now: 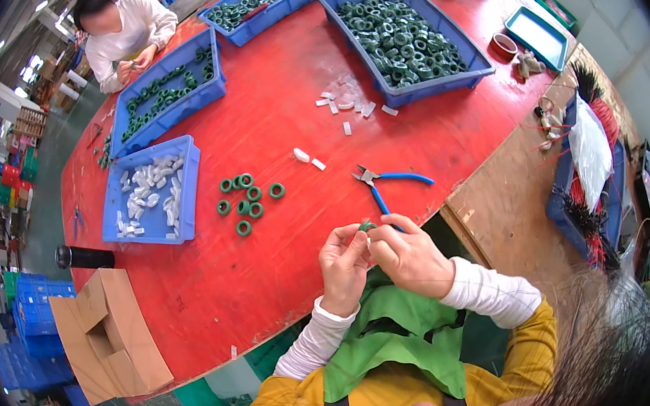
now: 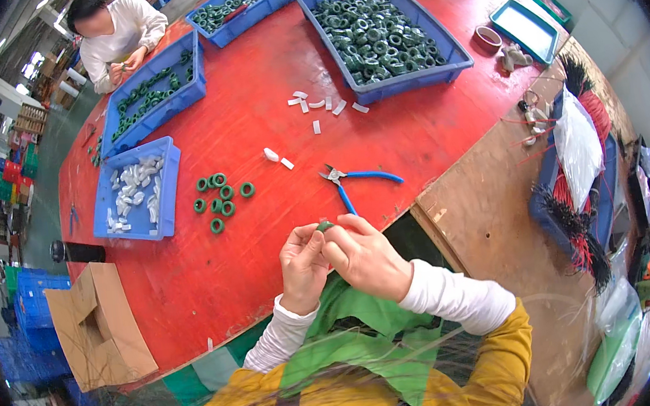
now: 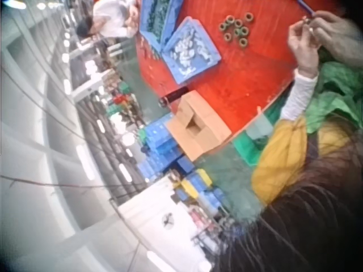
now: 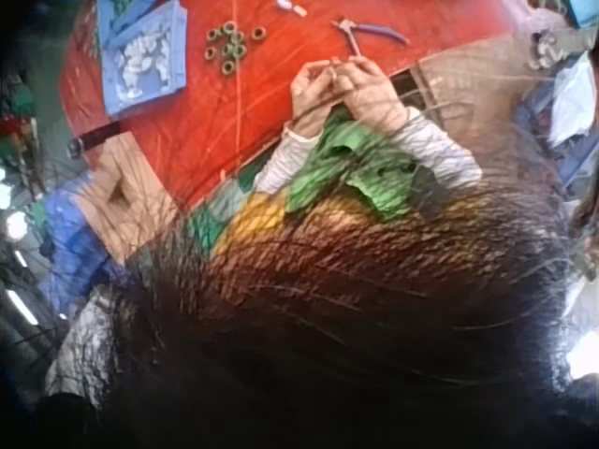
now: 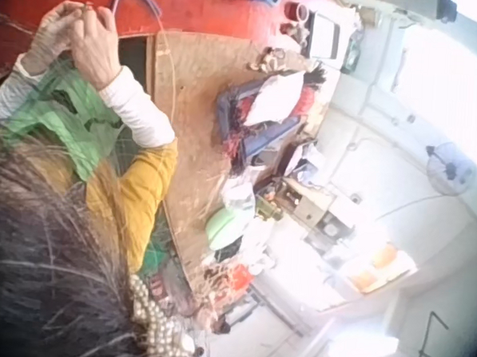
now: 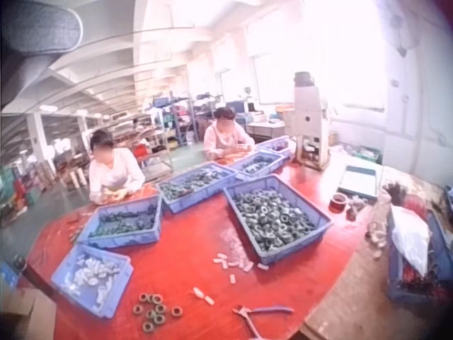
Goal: The person takes green rings from a tray onto the table and fits white sleeves onto the green rings by hand and with pliers.
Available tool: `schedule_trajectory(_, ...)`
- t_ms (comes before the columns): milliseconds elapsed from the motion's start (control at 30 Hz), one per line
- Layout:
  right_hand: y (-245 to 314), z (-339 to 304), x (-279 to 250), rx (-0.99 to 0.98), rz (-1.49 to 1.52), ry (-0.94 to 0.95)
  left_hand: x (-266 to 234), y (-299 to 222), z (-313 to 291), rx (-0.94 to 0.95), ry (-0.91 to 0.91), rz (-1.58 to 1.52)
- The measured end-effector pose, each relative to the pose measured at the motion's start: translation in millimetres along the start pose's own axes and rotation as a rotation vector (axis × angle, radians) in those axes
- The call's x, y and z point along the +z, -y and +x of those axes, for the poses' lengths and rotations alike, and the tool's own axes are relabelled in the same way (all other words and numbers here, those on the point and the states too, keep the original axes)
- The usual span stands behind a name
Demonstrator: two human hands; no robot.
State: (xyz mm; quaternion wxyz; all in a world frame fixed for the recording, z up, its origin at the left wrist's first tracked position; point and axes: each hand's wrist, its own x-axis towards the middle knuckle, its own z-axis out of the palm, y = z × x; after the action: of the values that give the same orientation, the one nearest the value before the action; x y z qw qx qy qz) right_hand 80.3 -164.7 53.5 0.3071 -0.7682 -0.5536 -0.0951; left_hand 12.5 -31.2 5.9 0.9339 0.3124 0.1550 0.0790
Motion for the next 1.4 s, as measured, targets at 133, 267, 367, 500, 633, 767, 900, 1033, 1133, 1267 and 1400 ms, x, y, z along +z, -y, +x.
schedule_trajectory(133, 8, -1, 3, 0.005, -0.161, -0.078, -1, 6, 2, 0.006, -0.038, -0.031)
schedule_trajectory(267, 14, 0, 5, 0.070, -0.222, -0.140, -2, 5, 2, 0.023, -0.037, -0.041)
schedule_trajectory(367, 12, 0, 4, 0.079, -0.126, -0.125, 2, 3, 2, 0.038, -0.031, -0.047)
schedule_trajectory(500, 12, 0, 5, 0.032, -0.172, -0.112, 5, -2, 0, 0.027, -0.033, -0.001)
schedule_trajectory(633, 16, 9, -6, 0.027, -0.158, 0.103, 3, 5, 2, 0.177, -0.055, 0.077)
schedule_trajectory(767, 5, 7, -10, 0.009, -0.069, 0.164, -6, 3, 0, 0.168, 0.013, 0.130)
schedule_trajectory(900, 2, 6, -10, -0.034, 0.110, 0.007, -9, -8, 5, 0.024, 0.025, -0.059)
schedule_trajectory(1033, 8, 0, -3, 0.001, 0.128, -0.205, -7, -8, 3, -0.003, 0.092, -0.105)
schedule_trajectory(1133, 6, -3, 3, 0.031, 0.176, -0.362, -2, -10, 1, -0.023, 0.100, -0.127)
schedule_trajectory(1267, -1, -3, 5, 0.084, 0.170, -0.470, 7, -11, -5, -0.017, 0.126, -0.049)
schedule_trajectory(1400, -1, -2, 3, 0.191, 0.260, -0.490, 5, -10, -7, 0.030, 0.167, 0.074)
